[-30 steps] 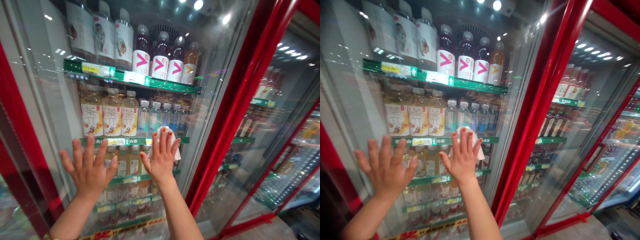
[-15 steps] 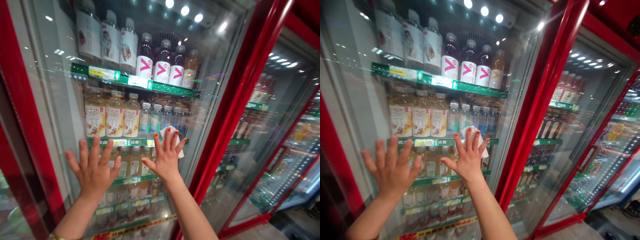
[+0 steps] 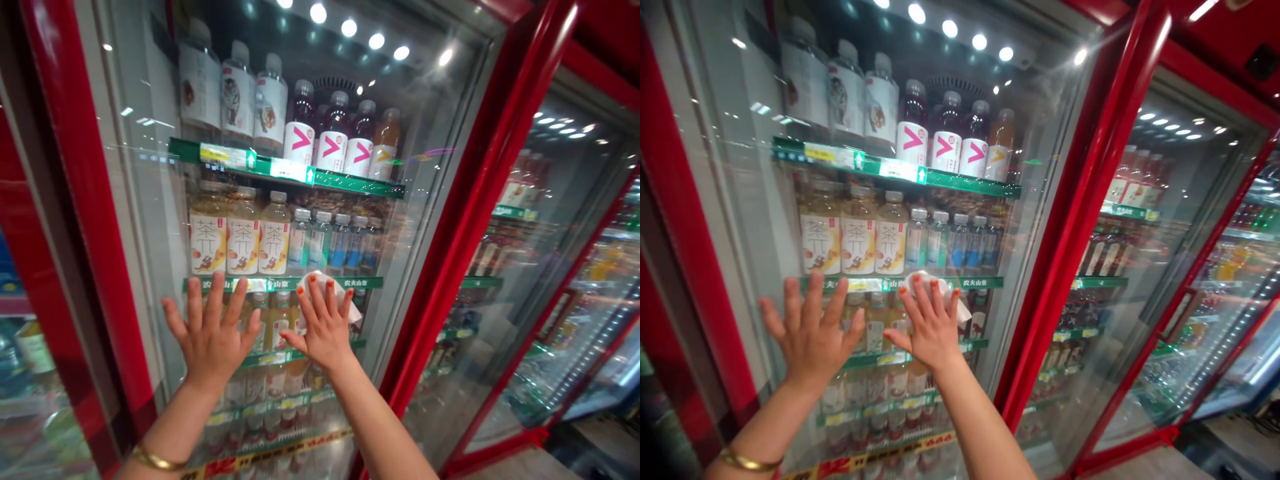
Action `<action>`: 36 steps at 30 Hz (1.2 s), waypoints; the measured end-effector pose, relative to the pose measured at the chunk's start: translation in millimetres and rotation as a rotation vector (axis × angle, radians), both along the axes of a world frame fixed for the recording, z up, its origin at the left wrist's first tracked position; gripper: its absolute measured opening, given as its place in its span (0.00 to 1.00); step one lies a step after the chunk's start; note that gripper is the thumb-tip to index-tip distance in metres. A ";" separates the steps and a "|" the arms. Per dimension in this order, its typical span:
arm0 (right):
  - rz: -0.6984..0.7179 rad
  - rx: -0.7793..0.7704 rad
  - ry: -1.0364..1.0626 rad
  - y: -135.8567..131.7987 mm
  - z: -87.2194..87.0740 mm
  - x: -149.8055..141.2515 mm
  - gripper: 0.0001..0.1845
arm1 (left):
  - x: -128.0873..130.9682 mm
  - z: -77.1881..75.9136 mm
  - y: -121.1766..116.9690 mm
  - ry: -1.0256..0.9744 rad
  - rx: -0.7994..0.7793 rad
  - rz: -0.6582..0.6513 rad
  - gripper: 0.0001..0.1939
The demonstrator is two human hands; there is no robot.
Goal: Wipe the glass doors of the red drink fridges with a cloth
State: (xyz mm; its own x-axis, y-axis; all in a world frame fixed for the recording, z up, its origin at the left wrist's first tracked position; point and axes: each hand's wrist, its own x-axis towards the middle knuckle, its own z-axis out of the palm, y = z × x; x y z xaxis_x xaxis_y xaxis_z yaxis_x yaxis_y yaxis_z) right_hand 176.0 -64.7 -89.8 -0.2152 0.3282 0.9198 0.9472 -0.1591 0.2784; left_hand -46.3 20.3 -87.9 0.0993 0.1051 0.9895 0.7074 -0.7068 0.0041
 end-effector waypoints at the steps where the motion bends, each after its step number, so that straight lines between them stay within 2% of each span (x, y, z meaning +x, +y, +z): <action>1: -0.001 0.006 0.009 -5.3 -12.1 8.5 0.51 | -0.1 0.0 0.6 -0.002 -0.001 -0.005 0.49; 3: -0.046 0.060 0.175 -17.1 -20.3 36.0 0.49 | -0.1 -0.7 1.5 0.002 -0.004 0.001 0.49; 4: -0.078 0.097 0.300 -21.4 -15.3 50.2 0.48 | 0.1 -1.3 1.6 0.006 -0.002 0.008 0.49; 6: -0.120 0.168 0.489 -22.3 7.1 67.5 0.48 | 0.3 -2.1 0.2 0.008 0.011 0.021 0.50; 8: -0.110 0.199 0.485 -14.5 30.1 60.7 0.48 | 0.7 0.5 -4.2 -0.005 0.024 0.029 0.50; 10: -0.059 0.161 0.323 -6.0 36.9 34.7 0.50 | 3.3 10.0 -12.0 -0.017 0.032 0.036 0.50; 12: -0.009 0.081 0.127 -3.5 23.5 7.3 0.50 | 10.3 27.9 -21.7 0.021 0.050 0.032 0.49; 14: 0.018 0.035 0.000 -8.2 -0.3 -3.7 0.50 | 22.9 52.0 -30.3 0.101 0.088 0.006 0.48; 16: 0.014 0.049 -0.013 -16.9 -18.1 7.8 0.48 | 39.2 76.3 -34.5 0.195 0.147 -0.034 0.47; 17: 0.006 0.076 0.032 -20.9 -20.6 19.6 0.47 | 47.6 86.5 -34.6 0.235 0.180 -0.051 0.47; 19: -0.017 0.141 0.195 -24.5 -11.1 45.1 0.45 | 61.9 100.4 -31.6 0.304 0.239 -0.064 0.45; 22: -0.019 0.221 0.398 -17.9 20.2 60.0 0.43 | 73.0 105.1 -24.9 0.348 0.291 -0.034 0.42; 24: 0.004 0.205 0.371 -12.0 30.1 49.7 0.46 | 74.2 102.7 -22.6 0.350 0.297 -0.010 0.41; 26: 0.029 0.142 0.250 -10.6 21.2 35.5 0.50 | 73.2 100.3 -22.0 0.347 0.301 0.002 0.41; 28: 0.022 0.103 0.127 -14.5 0.1 31.1 0.51 | 72.4 99.5 -21.9 0.340 0.319 0.009 0.40; 30: -0.023 0.129 0.104 -21.3 -16.0 42.7 0.49 | 72.6 100.1 -21.4 0.338 0.342 0.020 0.39; 31: -0.046 0.155 0.143 -24.5 -16.5 52.9 0.48 | 73.1 100.5 -21.0 0.338 0.351 0.026 0.38; 33: -0.059 0.213 0.268 -28.1 2.4 73.9 0.46 | 74.1 100.9 -20.2 0.336 0.362 0.030 0.37; 36: -0.026 0.263 0.358 -23.9 59.2 83.5 0.48 | 75.0 100.2 -19.8 0.313 0.359 0.022 0.37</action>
